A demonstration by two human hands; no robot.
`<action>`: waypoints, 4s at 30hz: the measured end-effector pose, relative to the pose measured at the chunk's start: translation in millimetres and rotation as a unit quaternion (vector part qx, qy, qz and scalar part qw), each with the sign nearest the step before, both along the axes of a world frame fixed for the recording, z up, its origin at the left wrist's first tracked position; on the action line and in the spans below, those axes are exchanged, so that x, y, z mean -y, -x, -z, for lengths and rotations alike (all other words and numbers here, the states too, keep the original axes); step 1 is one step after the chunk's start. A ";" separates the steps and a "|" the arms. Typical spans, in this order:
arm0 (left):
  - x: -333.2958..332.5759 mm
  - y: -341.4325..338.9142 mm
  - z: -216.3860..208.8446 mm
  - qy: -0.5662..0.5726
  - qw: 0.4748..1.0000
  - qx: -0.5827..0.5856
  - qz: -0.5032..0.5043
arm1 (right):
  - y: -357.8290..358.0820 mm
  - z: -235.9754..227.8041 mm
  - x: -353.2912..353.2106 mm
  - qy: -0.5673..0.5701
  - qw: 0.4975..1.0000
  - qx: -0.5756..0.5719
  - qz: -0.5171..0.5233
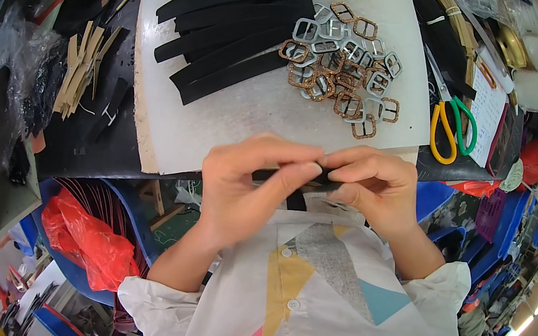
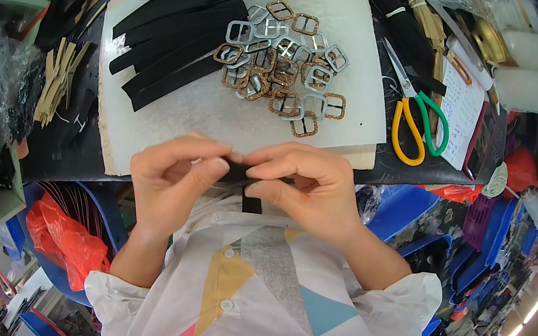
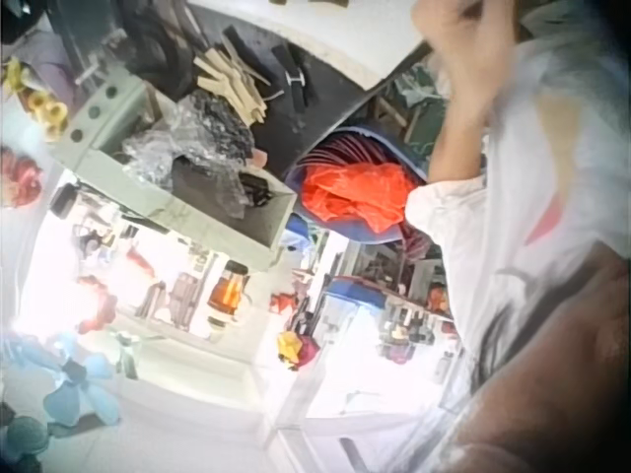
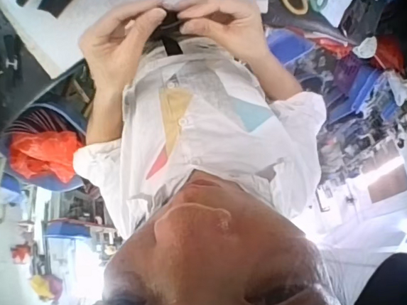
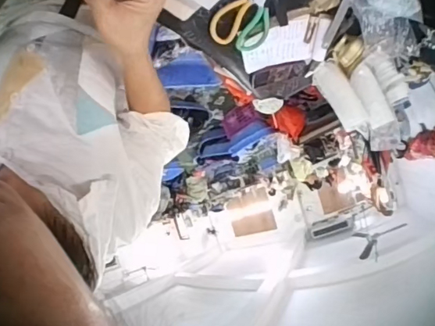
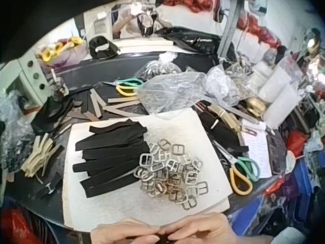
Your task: Manually attaching metal buckles to black synthetic shoe straps.
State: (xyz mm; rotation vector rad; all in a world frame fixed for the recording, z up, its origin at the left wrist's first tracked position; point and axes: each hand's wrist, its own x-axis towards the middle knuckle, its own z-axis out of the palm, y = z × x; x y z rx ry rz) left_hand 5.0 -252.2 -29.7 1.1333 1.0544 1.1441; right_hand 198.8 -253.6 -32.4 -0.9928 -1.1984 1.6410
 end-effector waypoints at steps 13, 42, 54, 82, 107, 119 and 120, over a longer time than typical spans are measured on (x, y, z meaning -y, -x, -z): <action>-53.3 -19.6 19.5 -0.074 0.937 -0.300 -0.166 | -5.9 7.0 -11.1 -0.144 0.966 0.161 0.142; 7.6 -16.0 2.2 -0.140 0.952 -0.195 -0.192 | 20.6 -7.3 -17.3 -0.455 0.820 0.316 0.142; 11.3 -19.6 8.1 -0.192 0.932 -0.229 -0.203 | 30.2 -6.4 -13.4 -0.353 0.884 0.259 0.166; 6.5 10.1 -14.7 0.091 0.995 0.030 -0.032 | 17.7 -7.1 -17.1 -0.024 1.000 0.006 -0.008; 7.2 10.2 -22.1 0.201 0.975 0.081 -0.055 | 25.7 12.4 -21.7 0.057 0.992 -0.101 -0.056; 19.8 38.0 -6.9 0.141 0.974 -0.002 -0.177 | 50.6 -3.9 -39.3 -0.136 0.974 0.171 -0.065; 16.7 56.2 -1.7 0.125 0.959 -0.063 -0.246 | 57.3 -2.3 -48.6 -0.232 0.947 0.217 -0.043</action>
